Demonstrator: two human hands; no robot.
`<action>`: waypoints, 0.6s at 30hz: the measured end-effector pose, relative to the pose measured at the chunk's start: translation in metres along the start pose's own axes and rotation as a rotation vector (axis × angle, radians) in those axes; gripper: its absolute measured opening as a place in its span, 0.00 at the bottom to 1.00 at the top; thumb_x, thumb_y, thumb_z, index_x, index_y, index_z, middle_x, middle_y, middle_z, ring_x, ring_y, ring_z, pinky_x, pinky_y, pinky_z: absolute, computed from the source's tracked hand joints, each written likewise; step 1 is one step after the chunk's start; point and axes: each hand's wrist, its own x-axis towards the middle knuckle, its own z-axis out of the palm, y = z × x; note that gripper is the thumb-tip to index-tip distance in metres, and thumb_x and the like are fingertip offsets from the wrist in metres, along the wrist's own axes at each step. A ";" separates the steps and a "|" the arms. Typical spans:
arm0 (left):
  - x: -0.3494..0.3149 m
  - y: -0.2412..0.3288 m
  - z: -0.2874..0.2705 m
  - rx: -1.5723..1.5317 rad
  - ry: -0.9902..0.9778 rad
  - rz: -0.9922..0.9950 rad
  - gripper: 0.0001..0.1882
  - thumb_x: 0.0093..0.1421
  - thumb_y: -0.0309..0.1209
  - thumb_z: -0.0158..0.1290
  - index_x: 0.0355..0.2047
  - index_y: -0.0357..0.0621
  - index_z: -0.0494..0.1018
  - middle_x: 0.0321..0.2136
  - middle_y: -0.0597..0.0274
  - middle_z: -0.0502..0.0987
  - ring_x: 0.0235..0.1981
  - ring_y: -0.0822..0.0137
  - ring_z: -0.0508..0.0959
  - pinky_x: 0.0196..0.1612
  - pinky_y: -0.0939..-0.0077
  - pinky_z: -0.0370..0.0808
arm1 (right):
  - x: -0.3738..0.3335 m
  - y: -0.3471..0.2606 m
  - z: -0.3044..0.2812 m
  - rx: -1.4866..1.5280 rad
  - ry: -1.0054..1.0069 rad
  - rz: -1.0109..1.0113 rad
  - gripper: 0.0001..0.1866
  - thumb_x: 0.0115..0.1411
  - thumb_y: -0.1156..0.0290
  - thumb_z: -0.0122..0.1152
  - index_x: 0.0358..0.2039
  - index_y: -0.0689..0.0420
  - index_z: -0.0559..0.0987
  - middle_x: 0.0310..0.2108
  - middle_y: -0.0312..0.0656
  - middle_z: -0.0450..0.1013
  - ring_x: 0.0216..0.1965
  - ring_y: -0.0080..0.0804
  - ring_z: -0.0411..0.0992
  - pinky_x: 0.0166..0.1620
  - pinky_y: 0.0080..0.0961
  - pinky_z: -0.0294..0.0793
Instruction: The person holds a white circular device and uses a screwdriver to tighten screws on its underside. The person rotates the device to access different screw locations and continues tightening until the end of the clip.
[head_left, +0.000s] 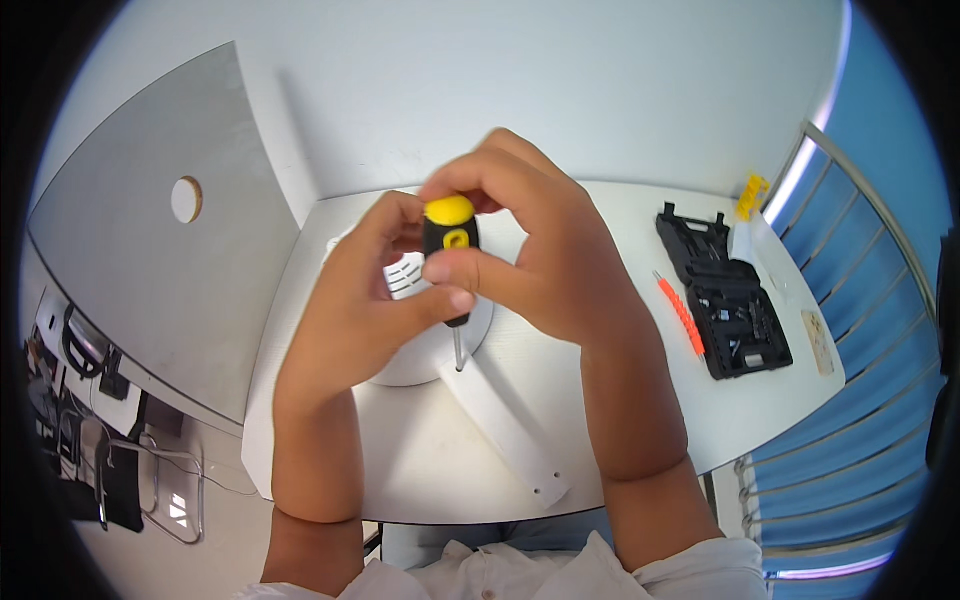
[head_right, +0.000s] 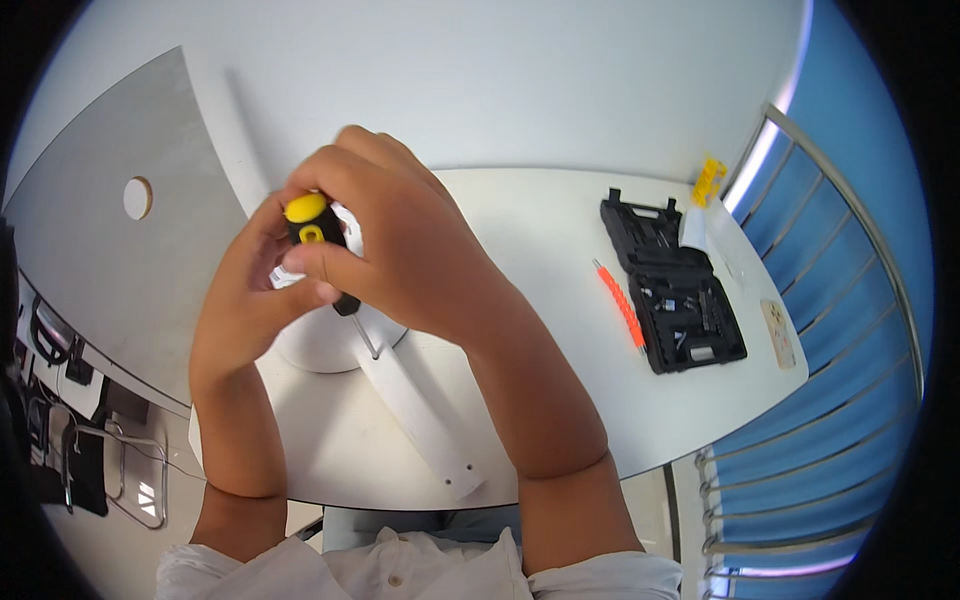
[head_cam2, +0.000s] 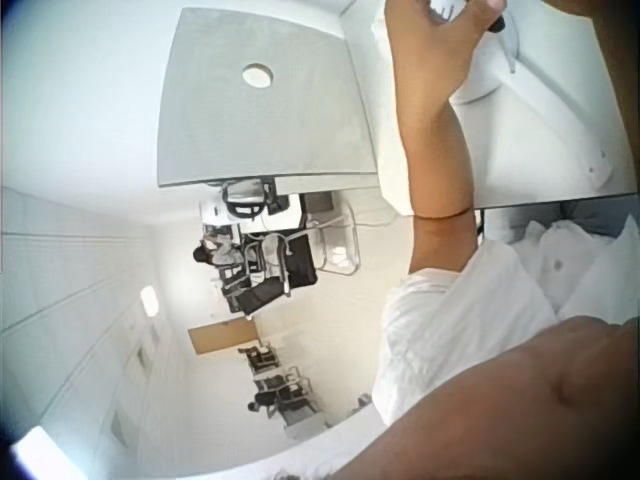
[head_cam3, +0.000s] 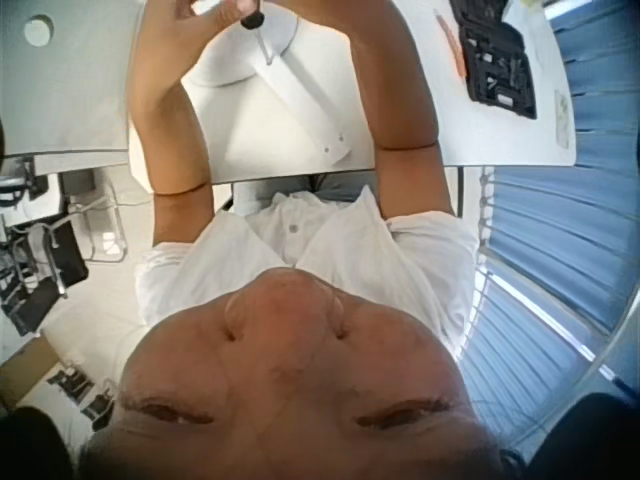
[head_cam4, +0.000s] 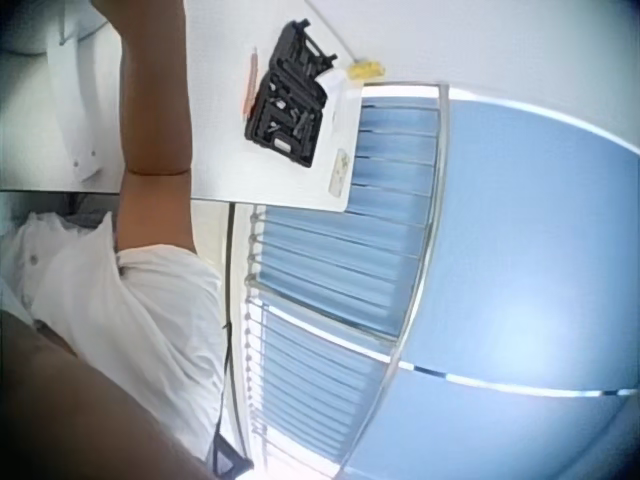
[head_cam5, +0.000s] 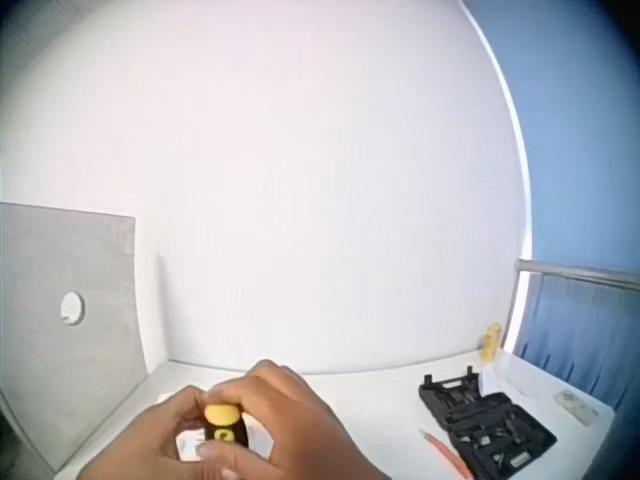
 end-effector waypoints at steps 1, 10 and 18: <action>-0.001 -0.003 -0.004 -0.006 -0.021 0.000 0.20 0.48 0.29 0.65 0.39 0.38 0.70 0.36 0.63 0.75 0.41 0.69 0.72 0.51 0.70 0.67 | 0.000 -0.002 0.005 -0.008 0.019 0.024 0.17 0.44 0.72 0.68 0.36 0.58 0.77 0.31 0.36 0.69 0.36 0.26 0.68 0.43 0.23 0.68; -0.003 0.001 -0.030 0.219 -0.239 -0.060 0.24 0.58 0.34 0.57 0.52 0.36 0.69 0.44 0.59 0.75 0.48 0.64 0.72 0.55 0.67 0.64 | 0.001 0.006 -0.001 0.195 -0.117 -0.066 0.18 0.58 0.75 0.54 0.49 0.57 0.76 0.41 0.40 0.73 0.42 0.30 0.71 0.43 0.24 0.70; -0.010 -0.006 -0.018 0.299 0.023 0.074 0.18 0.48 0.35 0.63 0.35 0.39 0.71 0.29 0.55 0.76 0.27 0.62 0.71 0.32 0.71 0.69 | -0.002 0.003 0.027 -0.018 0.074 -0.063 0.18 0.49 0.64 0.69 0.36 0.58 0.74 0.32 0.35 0.70 0.34 0.26 0.69 0.37 0.21 0.67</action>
